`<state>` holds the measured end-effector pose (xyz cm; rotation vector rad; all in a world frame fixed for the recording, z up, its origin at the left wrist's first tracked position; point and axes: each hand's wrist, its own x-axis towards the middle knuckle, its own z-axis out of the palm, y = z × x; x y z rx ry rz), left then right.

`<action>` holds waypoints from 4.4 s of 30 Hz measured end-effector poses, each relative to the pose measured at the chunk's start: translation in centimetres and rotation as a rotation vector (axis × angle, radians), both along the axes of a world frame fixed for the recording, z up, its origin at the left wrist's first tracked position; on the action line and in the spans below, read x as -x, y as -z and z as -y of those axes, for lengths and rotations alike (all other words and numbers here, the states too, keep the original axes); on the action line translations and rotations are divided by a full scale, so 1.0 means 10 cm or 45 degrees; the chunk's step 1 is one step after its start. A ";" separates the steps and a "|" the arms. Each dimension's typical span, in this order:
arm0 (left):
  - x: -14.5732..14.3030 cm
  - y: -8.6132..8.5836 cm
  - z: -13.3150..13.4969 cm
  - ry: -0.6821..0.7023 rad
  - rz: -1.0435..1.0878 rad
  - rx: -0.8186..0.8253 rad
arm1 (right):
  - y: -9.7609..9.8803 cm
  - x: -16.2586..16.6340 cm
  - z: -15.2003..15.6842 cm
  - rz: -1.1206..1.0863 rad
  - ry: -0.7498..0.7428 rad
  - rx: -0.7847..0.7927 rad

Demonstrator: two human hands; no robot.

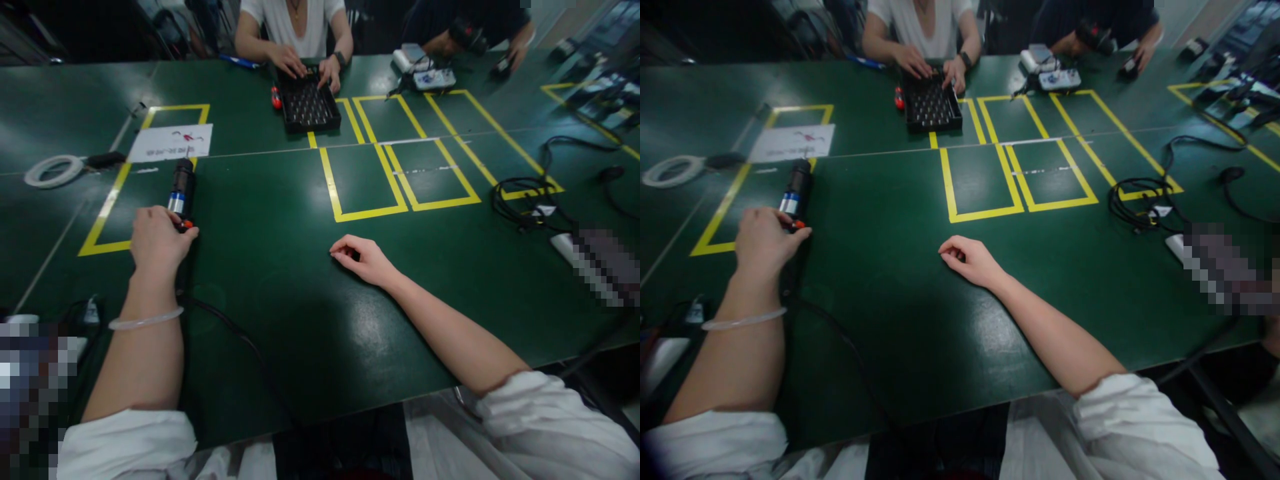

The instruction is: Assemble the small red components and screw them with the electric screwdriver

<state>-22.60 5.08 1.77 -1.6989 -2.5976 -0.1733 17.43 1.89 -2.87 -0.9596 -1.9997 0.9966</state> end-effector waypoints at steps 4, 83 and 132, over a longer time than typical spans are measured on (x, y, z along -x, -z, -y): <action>0.02 -0.02 0.01 0.017 0.031 0.013 | 0.00 0.00 0.00 -0.005 -0.006 0.006; -1.91 0.29 0.47 0.782 1.946 0.301 | 0.04 0.01 0.01 -0.192 -0.085 0.075; -1.89 0.34 0.47 0.916 1.714 0.138 | -0.01 0.02 0.02 -0.177 -0.047 0.129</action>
